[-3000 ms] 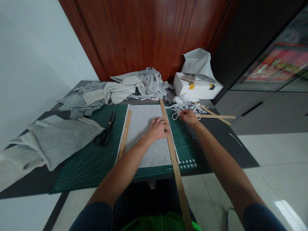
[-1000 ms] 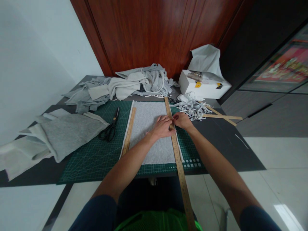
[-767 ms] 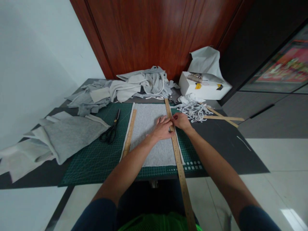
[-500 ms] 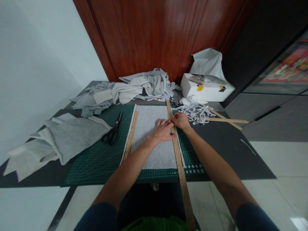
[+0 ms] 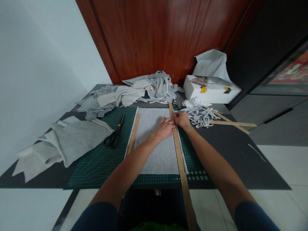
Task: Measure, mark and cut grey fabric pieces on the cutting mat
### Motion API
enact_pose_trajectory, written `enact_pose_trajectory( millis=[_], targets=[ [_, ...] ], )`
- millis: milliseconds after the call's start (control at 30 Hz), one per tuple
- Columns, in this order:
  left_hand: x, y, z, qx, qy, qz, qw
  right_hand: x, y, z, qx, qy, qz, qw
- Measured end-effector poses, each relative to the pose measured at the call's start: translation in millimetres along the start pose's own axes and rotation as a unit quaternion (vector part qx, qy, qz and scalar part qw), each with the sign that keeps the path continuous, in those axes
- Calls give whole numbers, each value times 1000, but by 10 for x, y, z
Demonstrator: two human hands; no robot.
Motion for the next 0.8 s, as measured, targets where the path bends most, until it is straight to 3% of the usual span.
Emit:
enact_pose_trajectory(
  millis=[500,800],
  targets=[
    [-122,-191,198,-21,12,-29,999,-54,-43,197,-9,8,11,1000],
    [-100,-156,151,-7,-12,-10,1000,-59,-79,274,-12,7,6,1000]
  ],
)
Point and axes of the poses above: each hand's wrist, its own z-axis towards the middle knuckle, its own x-axis out of the back of the hand, y = z × x, the point moved 3 cm from there along z, towards the middle knuckle, and after that the axes turned 9 degrees about -x, right-handed, at the moved point
